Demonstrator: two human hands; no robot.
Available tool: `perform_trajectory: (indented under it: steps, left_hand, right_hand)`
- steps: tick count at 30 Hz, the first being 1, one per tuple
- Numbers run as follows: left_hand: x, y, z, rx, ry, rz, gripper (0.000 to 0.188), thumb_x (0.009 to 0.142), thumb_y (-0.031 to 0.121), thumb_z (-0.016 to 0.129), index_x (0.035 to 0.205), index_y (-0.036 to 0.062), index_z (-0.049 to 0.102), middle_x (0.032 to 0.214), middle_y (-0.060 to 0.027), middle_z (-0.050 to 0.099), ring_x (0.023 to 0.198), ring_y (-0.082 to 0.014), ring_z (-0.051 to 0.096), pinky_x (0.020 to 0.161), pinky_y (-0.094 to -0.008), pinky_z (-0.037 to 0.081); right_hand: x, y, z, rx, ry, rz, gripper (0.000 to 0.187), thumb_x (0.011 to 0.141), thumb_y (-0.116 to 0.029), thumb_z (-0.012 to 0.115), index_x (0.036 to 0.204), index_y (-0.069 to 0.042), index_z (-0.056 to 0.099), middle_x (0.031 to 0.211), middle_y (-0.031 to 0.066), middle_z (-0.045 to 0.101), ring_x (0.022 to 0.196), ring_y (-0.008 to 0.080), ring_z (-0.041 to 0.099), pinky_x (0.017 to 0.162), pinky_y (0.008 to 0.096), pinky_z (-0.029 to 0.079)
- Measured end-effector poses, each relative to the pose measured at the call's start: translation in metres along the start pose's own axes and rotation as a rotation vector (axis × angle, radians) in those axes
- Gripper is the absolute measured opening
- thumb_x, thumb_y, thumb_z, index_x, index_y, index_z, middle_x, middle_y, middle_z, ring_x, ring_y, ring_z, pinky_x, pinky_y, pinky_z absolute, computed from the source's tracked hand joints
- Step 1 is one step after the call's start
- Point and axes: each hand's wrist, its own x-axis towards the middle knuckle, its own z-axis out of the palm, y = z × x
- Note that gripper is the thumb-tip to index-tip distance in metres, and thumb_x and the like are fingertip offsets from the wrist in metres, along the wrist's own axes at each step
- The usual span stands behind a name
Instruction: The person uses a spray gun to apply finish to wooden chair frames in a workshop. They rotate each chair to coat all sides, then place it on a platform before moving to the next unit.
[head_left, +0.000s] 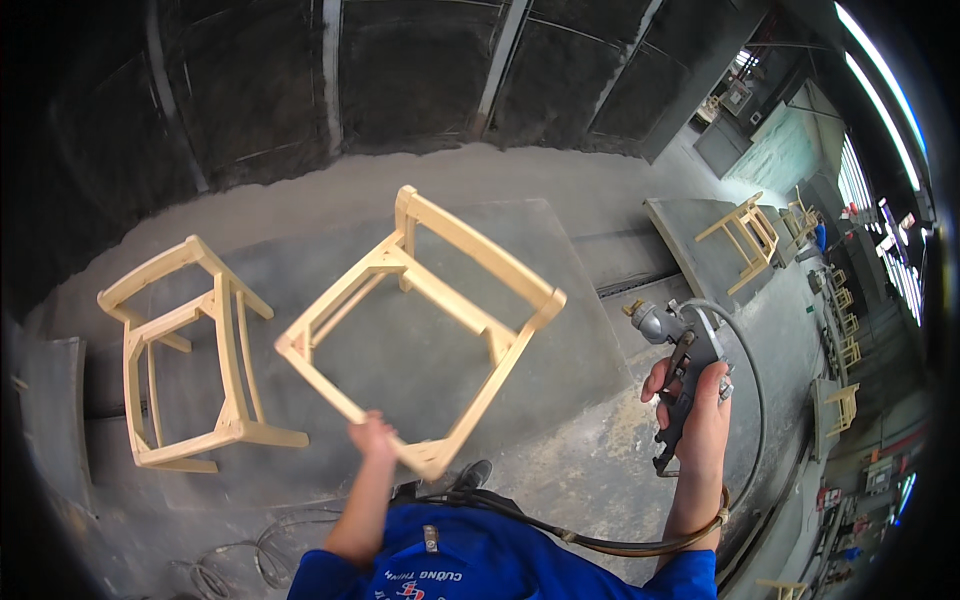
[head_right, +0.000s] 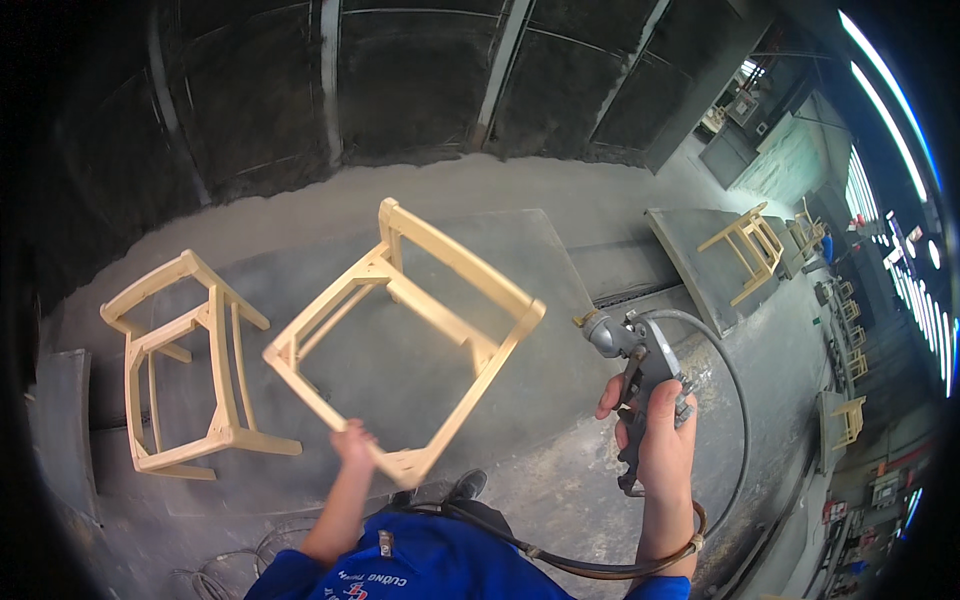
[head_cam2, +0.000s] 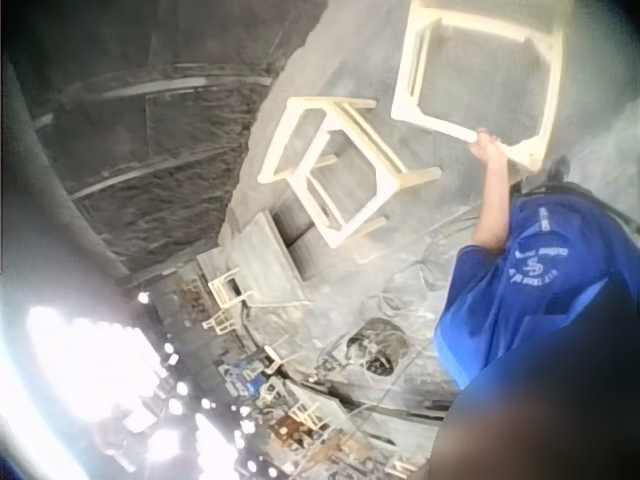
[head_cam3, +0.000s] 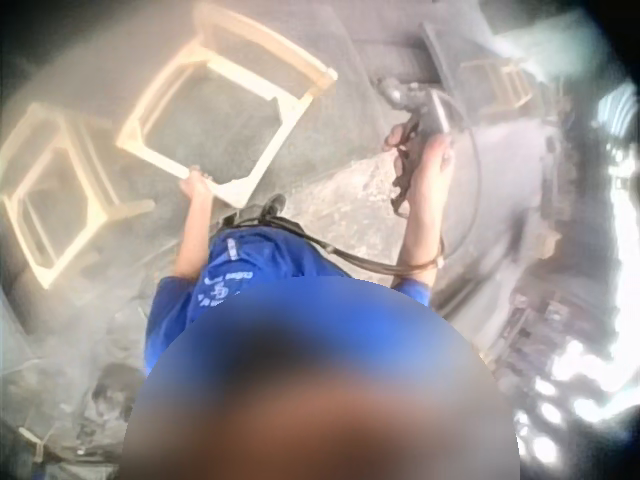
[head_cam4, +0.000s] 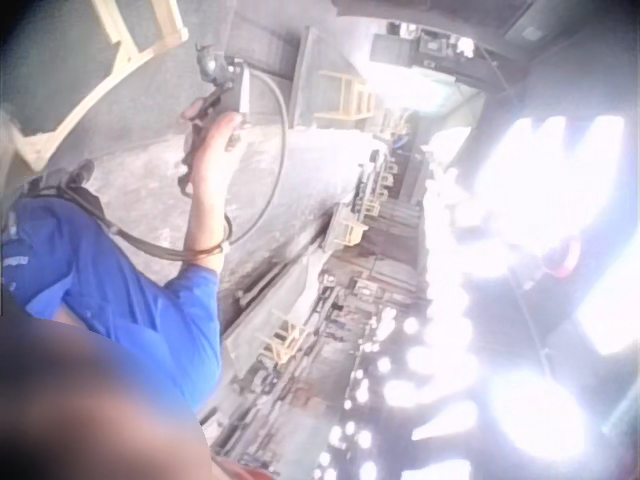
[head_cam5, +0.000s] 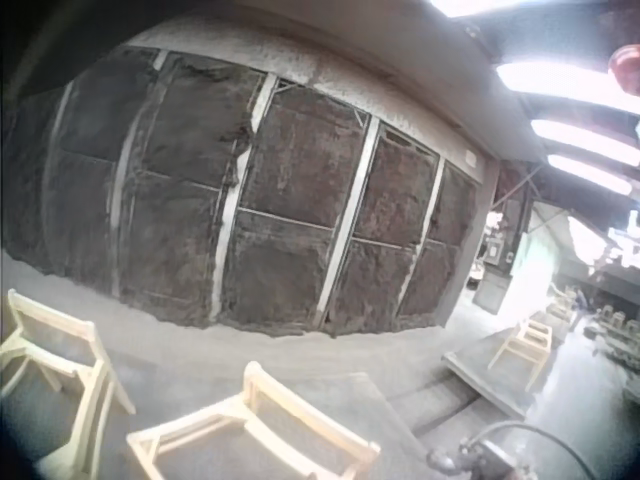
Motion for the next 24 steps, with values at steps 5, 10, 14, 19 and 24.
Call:
perform_trajectory:
  steps: [5,10,14,19,24]
  left_hand:
    - [-0.079,-0.060,0.057,0.373,-0.544,-0.708,0.052,0.100,0.034,0.060,0.140,0.0067,0.043,0.122,-0.0237,0.059,0.107,-0.0413,0.065,0.089,-0.0573,0.057]
    - [-0.107,0.008,0.074,1.053,-1.309,0.250,0.066,0.095,0.054,0.060,0.135,0.0020,0.054,0.124,-0.0231,0.066,0.109,-0.0396,0.067,0.093,-0.0488,0.054]
    - [-0.057,0.068,0.078,1.483,-1.329,1.280,0.064,0.091,0.056,0.064,0.124,0.0006,0.061,0.102,-0.0216,0.072,0.095,-0.0384,0.071,0.088,-0.0469,0.055]
    - [-0.037,0.075,0.062,1.911,-1.435,1.101,0.060,0.089,0.058,0.065,0.113,0.0023,0.064,0.093,-0.0153,0.075,0.095,-0.0330,0.072,0.083,-0.0457,0.055]
    - [-0.061,0.061,0.030,1.853,-1.351,1.109,0.058,0.090,0.057,0.064,0.103,0.0000,0.062,0.089,-0.0171,0.075,0.090,-0.0347,0.073,0.079,-0.0452,0.056]
  right_hand:
    - [-0.011,-0.022,0.035,-0.060,-0.063,-0.081,0.065,0.102,-0.062,0.043,0.116,0.000,0.056,0.082,0.0081,0.065,0.063,0.0086,0.059,0.045,0.0187,0.039]
    - [-0.020,-0.043,0.058,-0.153,-0.122,0.000,0.059,0.103,-0.055,0.049,0.125,-0.001,0.055,0.083,0.0060,0.066,0.064,0.0059,0.057,0.048,0.0182,0.041]
    - [-0.032,-0.054,0.071,-0.197,-0.148,-0.001,0.056,0.103,-0.054,0.050,0.123,-0.002,0.056,0.083,0.0053,0.066,0.068,0.0072,0.059,0.049,0.0184,0.041]
    - [-0.047,-0.060,0.073,-0.136,-0.164,0.075,0.052,0.104,-0.051,0.049,0.121,-0.002,0.056,0.082,0.0050,0.066,0.069,0.0070,0.059,0.048,0.0187,0.042]
    - [-0.063,-0.048,0.039,-0.181,-0.006,0.056,0.045,0.107,-0.044,0.046,0.122,-0.003,0.056,0.081,0.0044,0.065,0.069,0.0076,0.060,0.048,0.0189,0.042]
